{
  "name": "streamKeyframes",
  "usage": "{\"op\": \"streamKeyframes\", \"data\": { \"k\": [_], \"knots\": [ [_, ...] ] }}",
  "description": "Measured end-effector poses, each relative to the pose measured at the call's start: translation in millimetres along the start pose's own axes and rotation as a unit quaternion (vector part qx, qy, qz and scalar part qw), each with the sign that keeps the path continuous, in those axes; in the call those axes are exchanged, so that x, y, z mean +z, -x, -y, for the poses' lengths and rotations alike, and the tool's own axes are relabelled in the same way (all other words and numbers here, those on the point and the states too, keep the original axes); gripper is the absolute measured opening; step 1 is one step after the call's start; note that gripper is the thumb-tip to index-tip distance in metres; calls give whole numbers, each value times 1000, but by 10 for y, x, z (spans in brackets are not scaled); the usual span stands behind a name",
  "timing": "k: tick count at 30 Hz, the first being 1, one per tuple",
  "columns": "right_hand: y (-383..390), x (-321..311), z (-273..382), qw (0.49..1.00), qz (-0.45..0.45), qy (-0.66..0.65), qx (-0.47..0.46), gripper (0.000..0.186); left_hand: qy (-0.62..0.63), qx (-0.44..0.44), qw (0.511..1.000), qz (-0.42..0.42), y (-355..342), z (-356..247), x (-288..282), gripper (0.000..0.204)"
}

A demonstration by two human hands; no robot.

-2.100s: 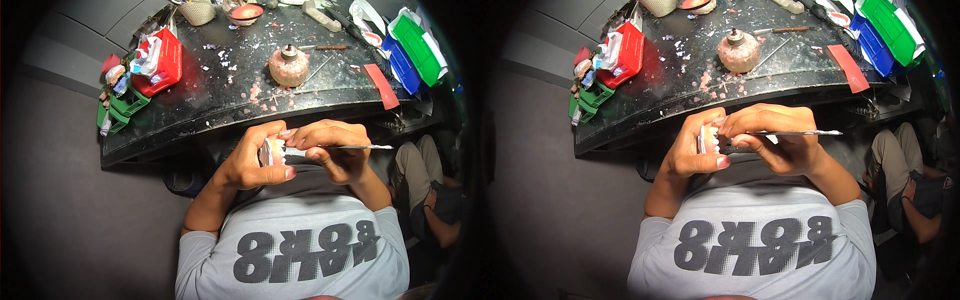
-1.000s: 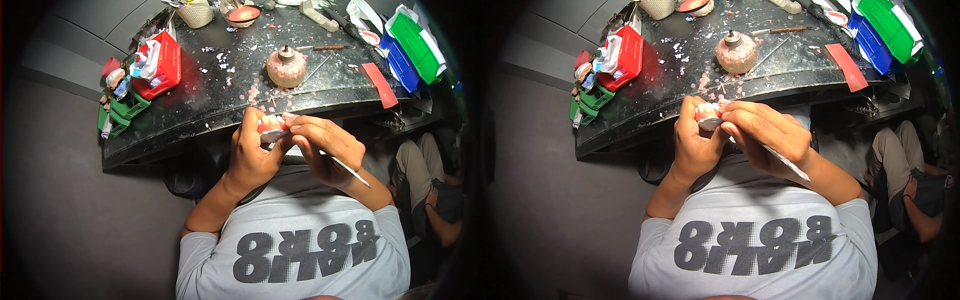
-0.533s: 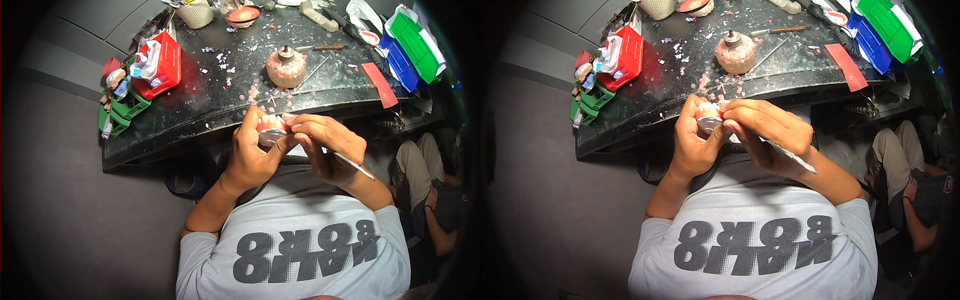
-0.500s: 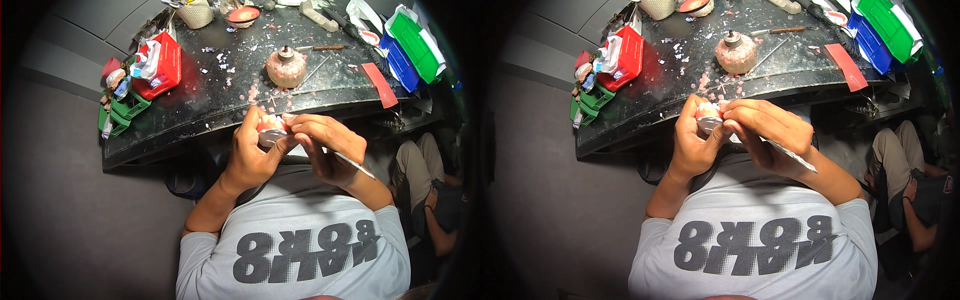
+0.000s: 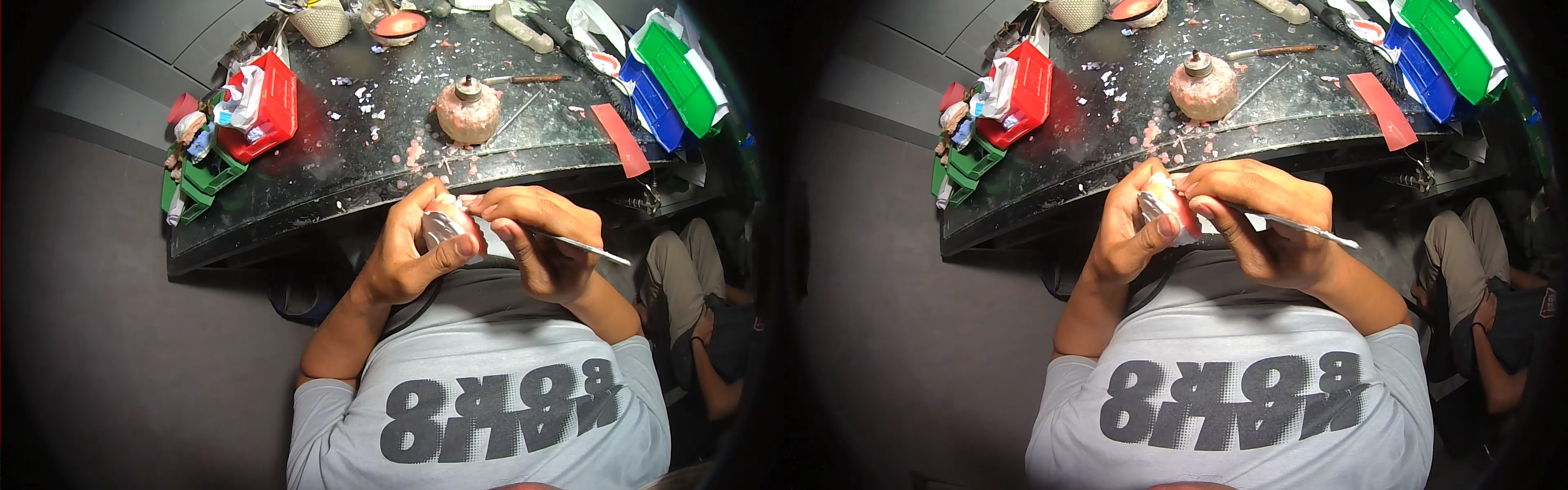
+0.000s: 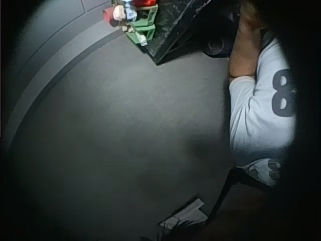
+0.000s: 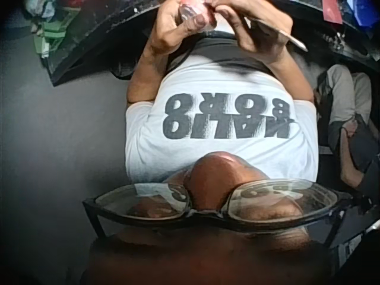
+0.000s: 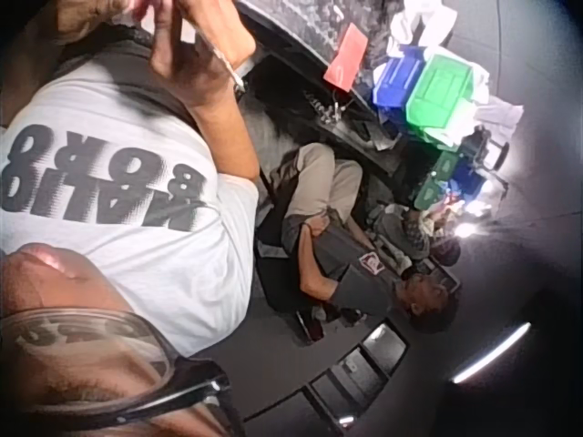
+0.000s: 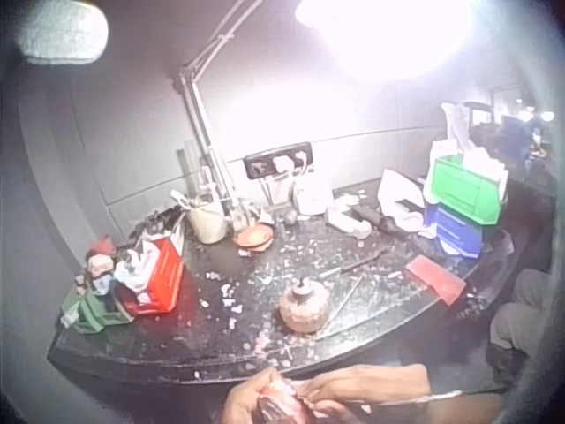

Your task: The person holds a denture model and carves the wax around the artificial teeth using a metal dental carving tool.

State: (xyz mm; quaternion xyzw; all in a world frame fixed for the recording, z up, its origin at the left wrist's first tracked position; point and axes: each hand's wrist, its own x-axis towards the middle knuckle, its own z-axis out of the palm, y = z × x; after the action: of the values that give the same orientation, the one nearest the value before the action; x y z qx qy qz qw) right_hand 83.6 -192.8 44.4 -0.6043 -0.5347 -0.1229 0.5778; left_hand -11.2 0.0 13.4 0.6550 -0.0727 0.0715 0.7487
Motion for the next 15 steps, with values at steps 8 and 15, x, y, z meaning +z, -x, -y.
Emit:
{"op": "streamKeyframes", "data": {
  "k": [8,15],
  "knots": [
    [-2,-10,4,1000,15,-24,7,10,98,-81,990,60,-26,-89,-24,47],
    [11,-16,-69,995,29,-97,18,8,119,-105,984,80,-24,-86,13,46]
  ]
}}
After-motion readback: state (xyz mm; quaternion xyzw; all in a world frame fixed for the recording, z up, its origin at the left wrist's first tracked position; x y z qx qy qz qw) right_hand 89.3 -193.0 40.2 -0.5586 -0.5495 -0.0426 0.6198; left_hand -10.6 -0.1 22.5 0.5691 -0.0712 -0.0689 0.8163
